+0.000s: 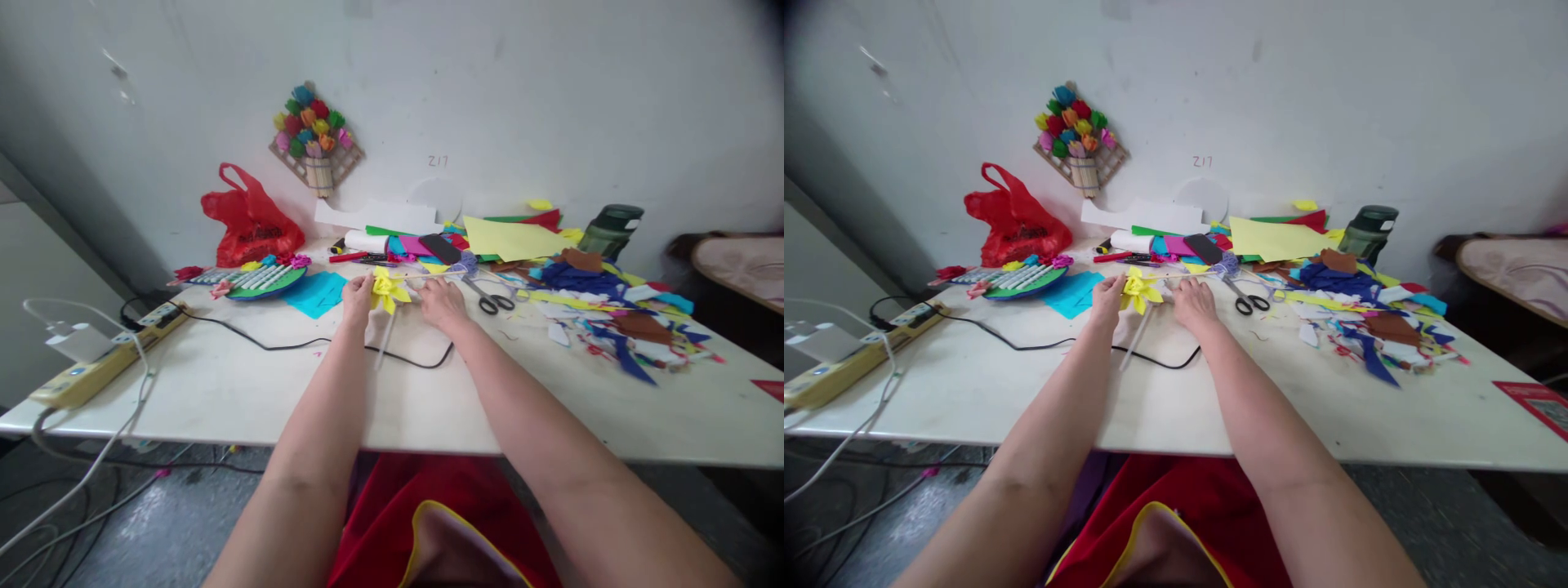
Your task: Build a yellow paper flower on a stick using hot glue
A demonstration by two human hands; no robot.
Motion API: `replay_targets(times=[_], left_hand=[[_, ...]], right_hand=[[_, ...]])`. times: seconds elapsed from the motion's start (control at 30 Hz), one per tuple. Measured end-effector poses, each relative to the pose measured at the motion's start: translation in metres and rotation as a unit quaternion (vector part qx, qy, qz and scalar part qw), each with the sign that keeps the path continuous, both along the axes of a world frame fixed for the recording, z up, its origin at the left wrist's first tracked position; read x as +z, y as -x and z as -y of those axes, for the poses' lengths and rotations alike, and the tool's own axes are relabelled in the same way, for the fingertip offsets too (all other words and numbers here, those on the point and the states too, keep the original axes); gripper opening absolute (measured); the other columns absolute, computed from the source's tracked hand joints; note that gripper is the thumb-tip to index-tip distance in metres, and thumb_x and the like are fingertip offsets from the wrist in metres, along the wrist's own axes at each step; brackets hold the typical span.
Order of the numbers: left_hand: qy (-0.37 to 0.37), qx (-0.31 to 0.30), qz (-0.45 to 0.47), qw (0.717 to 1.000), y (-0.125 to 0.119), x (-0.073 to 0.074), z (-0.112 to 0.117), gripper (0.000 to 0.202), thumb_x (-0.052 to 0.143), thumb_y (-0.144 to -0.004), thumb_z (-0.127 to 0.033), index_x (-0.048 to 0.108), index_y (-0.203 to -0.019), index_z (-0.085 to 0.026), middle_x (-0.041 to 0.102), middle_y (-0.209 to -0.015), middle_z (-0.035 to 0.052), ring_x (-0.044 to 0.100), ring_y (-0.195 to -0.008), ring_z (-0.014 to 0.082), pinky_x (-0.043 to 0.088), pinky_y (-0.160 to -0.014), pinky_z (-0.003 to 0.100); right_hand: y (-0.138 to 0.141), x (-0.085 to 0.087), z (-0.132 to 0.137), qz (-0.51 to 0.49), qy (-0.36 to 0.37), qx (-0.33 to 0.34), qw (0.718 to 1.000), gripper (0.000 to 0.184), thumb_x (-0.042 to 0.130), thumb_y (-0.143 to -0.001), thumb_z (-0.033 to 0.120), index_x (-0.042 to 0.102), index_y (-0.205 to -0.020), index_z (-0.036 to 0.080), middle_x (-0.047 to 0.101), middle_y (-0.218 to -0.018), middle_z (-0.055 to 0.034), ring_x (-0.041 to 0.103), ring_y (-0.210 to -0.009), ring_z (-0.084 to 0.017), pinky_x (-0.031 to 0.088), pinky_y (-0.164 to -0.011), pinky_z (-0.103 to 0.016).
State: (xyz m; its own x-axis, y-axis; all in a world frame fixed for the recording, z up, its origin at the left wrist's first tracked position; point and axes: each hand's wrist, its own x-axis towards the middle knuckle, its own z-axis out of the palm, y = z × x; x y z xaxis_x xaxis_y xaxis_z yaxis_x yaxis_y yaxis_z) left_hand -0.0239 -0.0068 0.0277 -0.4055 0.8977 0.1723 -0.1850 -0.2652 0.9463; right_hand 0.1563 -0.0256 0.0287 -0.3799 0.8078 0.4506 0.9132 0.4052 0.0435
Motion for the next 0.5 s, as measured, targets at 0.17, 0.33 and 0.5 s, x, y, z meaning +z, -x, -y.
replay_targets(times=[0.17,0.33,0.5], left_hand=[[0.006,-0.011,-0.030,0.999,0.001,-0.002,-0.001,0.028,0.073,-0.064,-0.039,0.063,-0.061,-0.013,0.055,-0.052,-0.0009,0.046,-0.049,0.0089,0.033,-0.049,0.021],[0.001,-0.072,-0.056,0.996,-0.001,-0.003,0.001,0.030,0.073,-0.063,-0.042,0.063,-0.064,-0.014,0.056,-0.054,0.0000,0.050,-0.051,0.0104,0.035,-0.050,0.022],[-0.011,-0.126,-0.080,0.989,-0.005,0.000,0.009,0.033,0.074,-0.061,-0.044,0.063,-0.065,-0.014,0.058,-0.056,0.0001,0.049,-0.051,0.0097,0.034,-0.050,0.021]], right_hand=[[0.003,0.010,0.010,-0.071,-0.111,0.005,0.991,0.032,0.042,-0.090,0.027,0.070,-0.082,0.014,0.067,-0.086,-0.0127,0.053,-0.088,-0.024,0.036,-0.071,-0.034],[0.002,0.020,0.008,-0.116,-0.154,0.054,0.980,0.025,0.048,-0.088,0.029,0.070,-0.092,0.017,0.068,-0.099,-0.0100,0.052,-0.093,-0.025,0.035,-0.080,-0.036],[0.000,0.025,0.009,-0.121,-0.027,0.079,0.989,0.028,0.047,-0.089,0.028,0.069,-0.106,0.020,0.070,-0.106,-0.0079,0.058,-0.096,-0.022,0.040,-0.081,-0.033]])
